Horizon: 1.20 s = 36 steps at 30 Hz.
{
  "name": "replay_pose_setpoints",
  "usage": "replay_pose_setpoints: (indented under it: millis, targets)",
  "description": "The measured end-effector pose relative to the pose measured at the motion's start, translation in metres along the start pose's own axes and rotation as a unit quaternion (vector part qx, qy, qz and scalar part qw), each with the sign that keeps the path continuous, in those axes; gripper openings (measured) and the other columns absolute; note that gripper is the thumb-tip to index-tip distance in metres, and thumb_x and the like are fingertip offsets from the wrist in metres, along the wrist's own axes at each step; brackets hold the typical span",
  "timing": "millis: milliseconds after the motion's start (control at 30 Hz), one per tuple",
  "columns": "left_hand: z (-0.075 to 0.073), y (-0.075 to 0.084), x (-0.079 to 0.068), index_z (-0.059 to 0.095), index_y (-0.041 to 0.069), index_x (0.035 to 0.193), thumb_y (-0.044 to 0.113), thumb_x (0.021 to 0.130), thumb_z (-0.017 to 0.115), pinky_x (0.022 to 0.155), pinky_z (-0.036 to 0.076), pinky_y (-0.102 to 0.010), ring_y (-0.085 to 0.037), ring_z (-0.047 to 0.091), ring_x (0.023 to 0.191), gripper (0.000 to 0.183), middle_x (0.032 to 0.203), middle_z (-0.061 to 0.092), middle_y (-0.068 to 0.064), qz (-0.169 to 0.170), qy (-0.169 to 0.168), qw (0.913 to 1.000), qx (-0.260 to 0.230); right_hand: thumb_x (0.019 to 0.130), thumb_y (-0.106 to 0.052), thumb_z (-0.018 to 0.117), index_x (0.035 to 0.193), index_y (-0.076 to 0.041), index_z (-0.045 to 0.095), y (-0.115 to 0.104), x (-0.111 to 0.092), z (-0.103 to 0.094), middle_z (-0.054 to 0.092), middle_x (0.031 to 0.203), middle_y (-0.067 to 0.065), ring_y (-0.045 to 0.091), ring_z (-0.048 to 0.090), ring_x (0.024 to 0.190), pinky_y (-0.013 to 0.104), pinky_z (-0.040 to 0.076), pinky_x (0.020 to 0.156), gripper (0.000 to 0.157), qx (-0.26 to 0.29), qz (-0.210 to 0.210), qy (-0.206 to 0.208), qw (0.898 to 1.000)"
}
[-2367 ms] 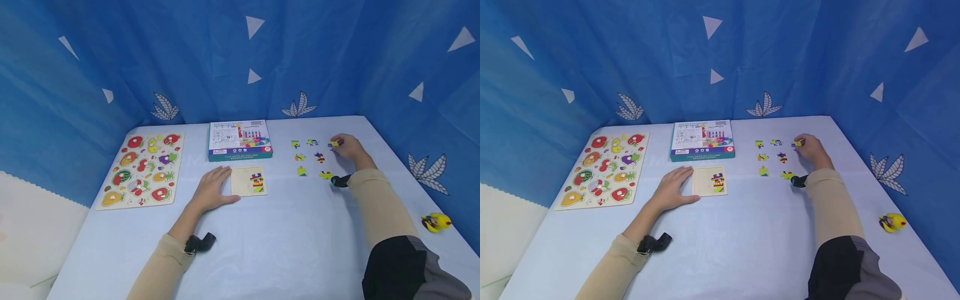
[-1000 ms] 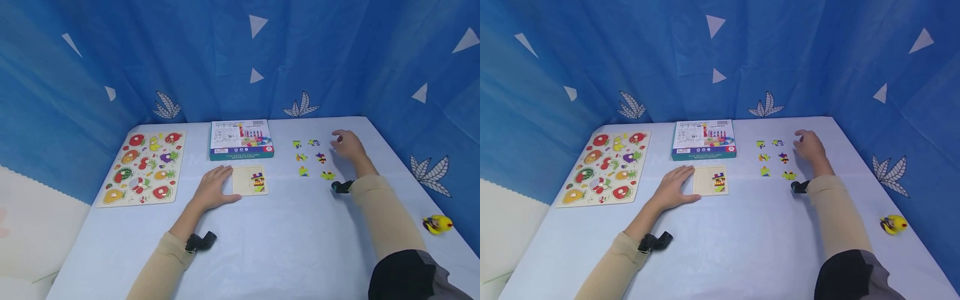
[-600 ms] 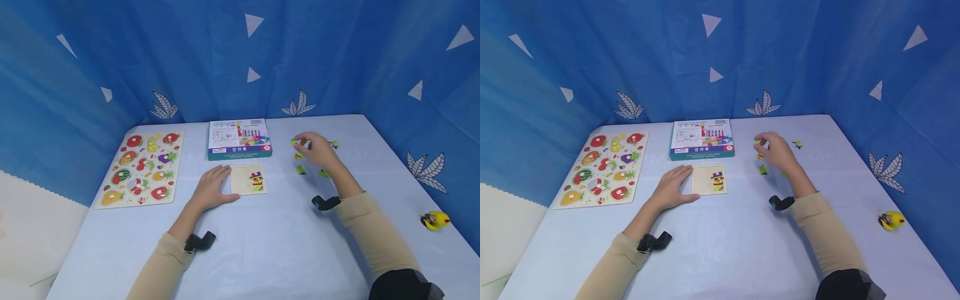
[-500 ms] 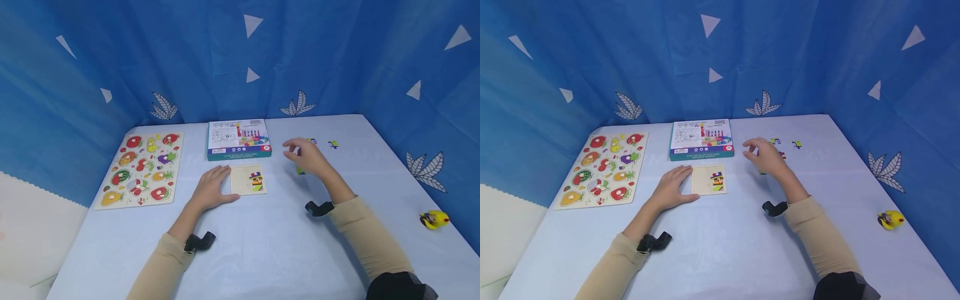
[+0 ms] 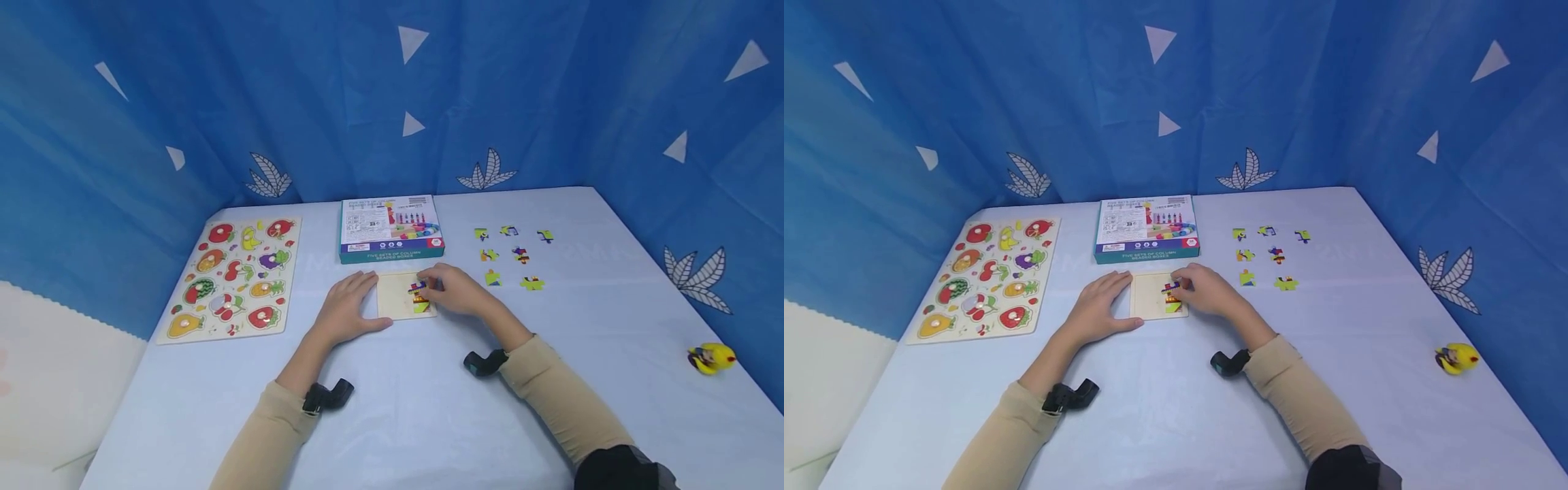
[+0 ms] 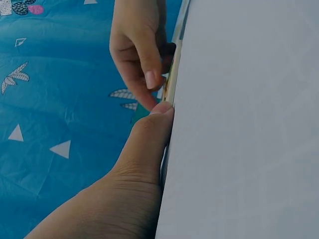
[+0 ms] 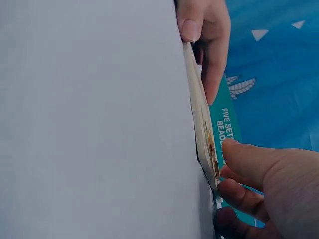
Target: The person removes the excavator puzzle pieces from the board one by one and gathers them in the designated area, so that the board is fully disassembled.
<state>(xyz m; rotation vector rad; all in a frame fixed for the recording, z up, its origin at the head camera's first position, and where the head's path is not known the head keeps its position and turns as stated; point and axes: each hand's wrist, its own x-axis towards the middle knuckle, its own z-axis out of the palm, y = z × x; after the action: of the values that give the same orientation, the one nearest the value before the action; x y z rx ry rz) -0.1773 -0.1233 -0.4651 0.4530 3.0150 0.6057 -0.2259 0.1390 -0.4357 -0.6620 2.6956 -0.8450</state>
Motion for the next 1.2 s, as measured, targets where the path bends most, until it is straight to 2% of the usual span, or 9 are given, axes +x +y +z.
replay_pose_setpoints:
  millis: [333, 633, 933, 1200]
  targets:
    - [-0.0019, -0.0007, 0.0032, 0.035, 0.020, 0.155, 0.074, 0.074, 0.068, 0.125, 0.019, -0.052, -0.023, 0.022, 0.154, 0.103, 0.163, 0.032, 0.001, 0.003, 0.001, 1.0000, 0.002, 0.090, -0.031, 0.074, 0.122, -0.021, 0.069, 0.0072, 0.0027, 0.0093, 0.058, 0.099, -0.001, 0.016, 0.053, 0.087, 0.027, 0.049, 0.075, 0.033, 0.004, 0.002, 0.021, 1.000]
    - [-0.0020, -0.0005, 0.0030, 0.035, 0.020, 0.155, 0.073, 0.074, 0.069, 0.125, 0.018, -0.051, -0.023, 0.022, 0.154, 0.103, 0.163, 0.032, 0.001, 0.000, -0.001, 1.0000, -0.001, 0.091, -0.029, 0.073, 0.117, -0.019, 0.067, 0.0027, 0.0032, 0.0091, 0.055, 0.105, 0.000, 0.016, 0.052, 0.093, 0.027, 0.048, 0.080, 0.029, 0.004, 0.010, 0.007, 1.000]
    - [-0.0006, 0.0005, 0.0015, 0.034, 0.020, 0.156, 0.074, 0.074, 0.068, 0.125, 0.019, -0.052, -0.023, 0.021, 0.154, 0.103, 0.163, 0.032, 0.001, -0.002, -0.002, 1.0000, 0.006, 0.093, -0.032, 0.071, 0.120, -0.016, 0.062, 0.0007, 0.0007, 0.0078, 0.054, 0.110, 0.002, 0.017, 0.053, 0.096, 0.029, 0.050, 0.085, 0.033, -0.012, 0.011, 0.007, 1.000]
    - [-0.0008, 0.0020, 0.0000, 0.035, 0.020, 0.155, 0.073, 0.074, 0.069, 0.125, 0.018, -0.051, -0.024, 0.022, 0.153, 0.103, 0.163, 0.032, 0.000, -0.002, 0.000, 1.0000, 0.003, 0.095, -0.034, 0.067, 0.122, -0.015, 0.061, -0.0008, -0.0033, 0.0040, 0.060, 0.114, 0.001, 0.017, 0.055, 0.093, 0.029, 0.051, 0.079, 0.034, 0.010, -0.005, 0.020, 1.000]
